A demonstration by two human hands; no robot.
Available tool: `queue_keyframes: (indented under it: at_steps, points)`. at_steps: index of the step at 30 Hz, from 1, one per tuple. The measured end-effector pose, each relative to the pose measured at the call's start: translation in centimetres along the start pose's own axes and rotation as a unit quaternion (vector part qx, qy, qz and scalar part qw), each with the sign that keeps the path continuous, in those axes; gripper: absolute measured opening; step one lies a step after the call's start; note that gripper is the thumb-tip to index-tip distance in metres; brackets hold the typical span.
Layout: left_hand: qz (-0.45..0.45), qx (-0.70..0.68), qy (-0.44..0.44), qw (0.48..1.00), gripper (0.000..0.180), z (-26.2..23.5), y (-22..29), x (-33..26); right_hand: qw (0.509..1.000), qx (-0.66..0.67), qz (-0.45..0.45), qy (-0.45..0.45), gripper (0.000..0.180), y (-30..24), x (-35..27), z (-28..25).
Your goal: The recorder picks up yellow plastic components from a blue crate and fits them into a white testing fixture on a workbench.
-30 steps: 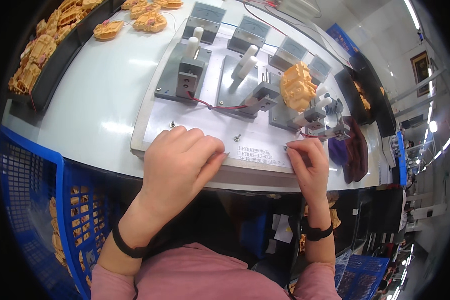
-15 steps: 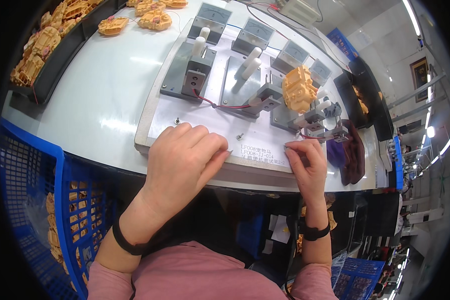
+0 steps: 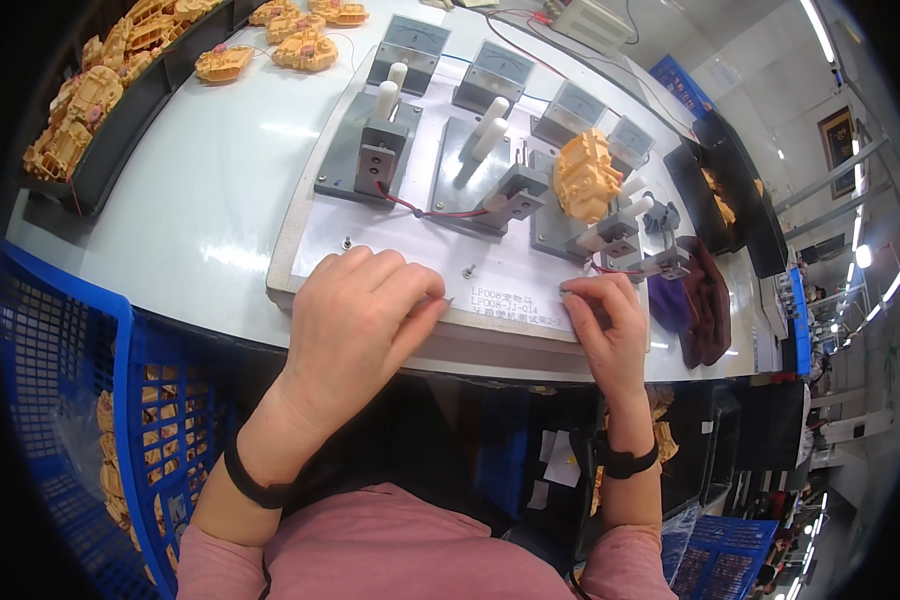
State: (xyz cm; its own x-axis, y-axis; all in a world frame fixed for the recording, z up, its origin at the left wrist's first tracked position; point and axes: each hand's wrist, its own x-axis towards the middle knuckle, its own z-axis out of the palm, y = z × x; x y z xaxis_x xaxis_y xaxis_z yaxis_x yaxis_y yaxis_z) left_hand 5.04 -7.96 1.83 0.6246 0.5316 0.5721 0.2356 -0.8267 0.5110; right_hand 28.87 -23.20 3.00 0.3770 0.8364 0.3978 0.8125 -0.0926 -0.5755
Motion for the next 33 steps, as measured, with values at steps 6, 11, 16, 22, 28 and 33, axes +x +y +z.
queue_keyframes:
  at_steps: [6,11,16,22,28,33]
  points:
    - [0.000,0.002,-0.004,1.000,0.011,-0.01,0.00,-0.03,1.000,-0.003,-0.004,0.006,0.009,0.10,0.04,0.14]
    - [0.002,-0.002,-0.001,1.000,0.011,0.00,-0.01,-0.02,1.000,0.008,0.011,0.010,0.007,-0.06,0.24,0.24]
    - [0.005,0.003,-0.003,1.000,0.011,-0.03,-0.04,-0.07,1.000,-0.006,0.003,0.007,0.006,-0.35,0.53,0.25]
    - [0.007,0.001,0.008,1.000,0.011,0.04,-0.13,-0.08,1.000,-0.012,0.007,0.005,0.006,-0.65,0.61,0.30]
    - [0.003,-0.022,0.025,0.999,0.011,0.18,-0.13,-0.03,1.000,-0.017,0.008,0.011,0.006,-0.64,0.58,0.40]
    - [0.001,-0.020,0.020,1.000,0.012,0.14,-0.17,-0.04,1.000,-0.021,0.008,0.010,0.006,-0.59,0.52,0.35]
